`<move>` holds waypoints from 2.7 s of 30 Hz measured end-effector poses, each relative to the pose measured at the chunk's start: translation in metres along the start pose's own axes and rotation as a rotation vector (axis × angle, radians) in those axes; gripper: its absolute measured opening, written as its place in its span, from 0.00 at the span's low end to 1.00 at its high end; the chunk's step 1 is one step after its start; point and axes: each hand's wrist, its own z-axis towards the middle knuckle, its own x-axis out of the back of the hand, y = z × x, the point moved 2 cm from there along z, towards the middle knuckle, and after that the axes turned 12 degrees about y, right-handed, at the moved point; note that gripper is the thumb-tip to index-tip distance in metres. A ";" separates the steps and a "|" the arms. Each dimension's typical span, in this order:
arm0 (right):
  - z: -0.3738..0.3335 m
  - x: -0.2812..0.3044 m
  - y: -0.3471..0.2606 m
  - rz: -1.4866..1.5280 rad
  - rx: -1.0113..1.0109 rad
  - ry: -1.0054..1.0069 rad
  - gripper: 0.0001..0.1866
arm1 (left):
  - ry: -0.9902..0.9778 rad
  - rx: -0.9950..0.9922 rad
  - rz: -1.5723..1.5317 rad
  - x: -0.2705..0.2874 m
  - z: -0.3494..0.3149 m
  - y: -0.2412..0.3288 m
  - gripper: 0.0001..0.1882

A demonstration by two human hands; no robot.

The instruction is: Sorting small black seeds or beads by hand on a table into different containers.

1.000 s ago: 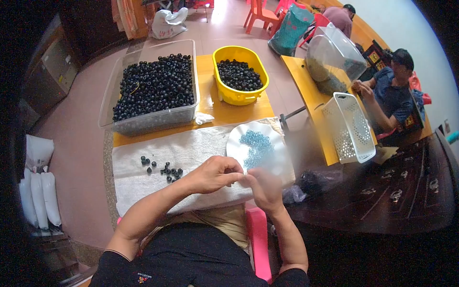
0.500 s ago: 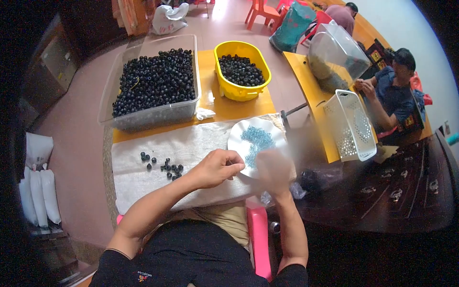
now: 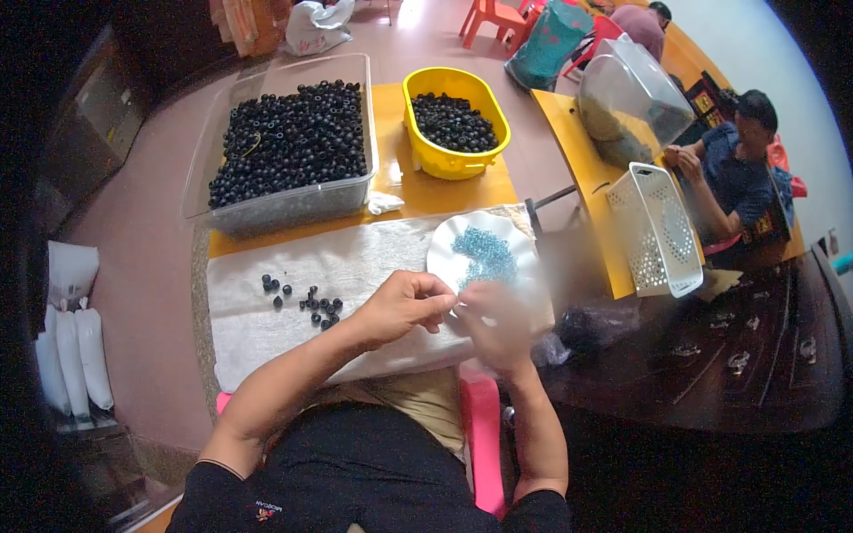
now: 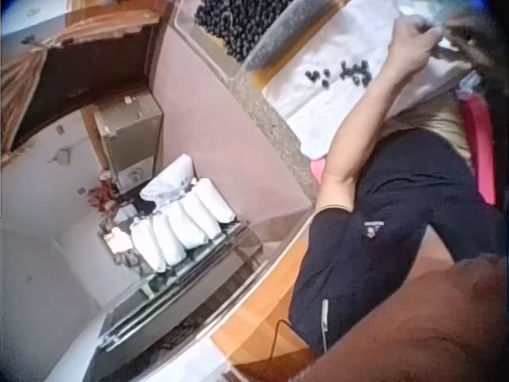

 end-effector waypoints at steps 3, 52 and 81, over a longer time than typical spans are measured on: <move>0.003 -0.009 -0.022 0.025 -0.101 0.022 0.06 | -0.011 0.075 -0.104 0.002 -0.010 0.000 0.12; -0.016 -0.063 -0.066 0.215 -0.354 -0.002 0.05 | 0.045 0.057 -0.504 0.033 -0.083 -0.020 0.11; -0.024 -0.069 -0.057 0.127 -0.236 -0.306 0.02 | 0.103 0.048 -0.555 0.052 -0.097 -0.031 0.09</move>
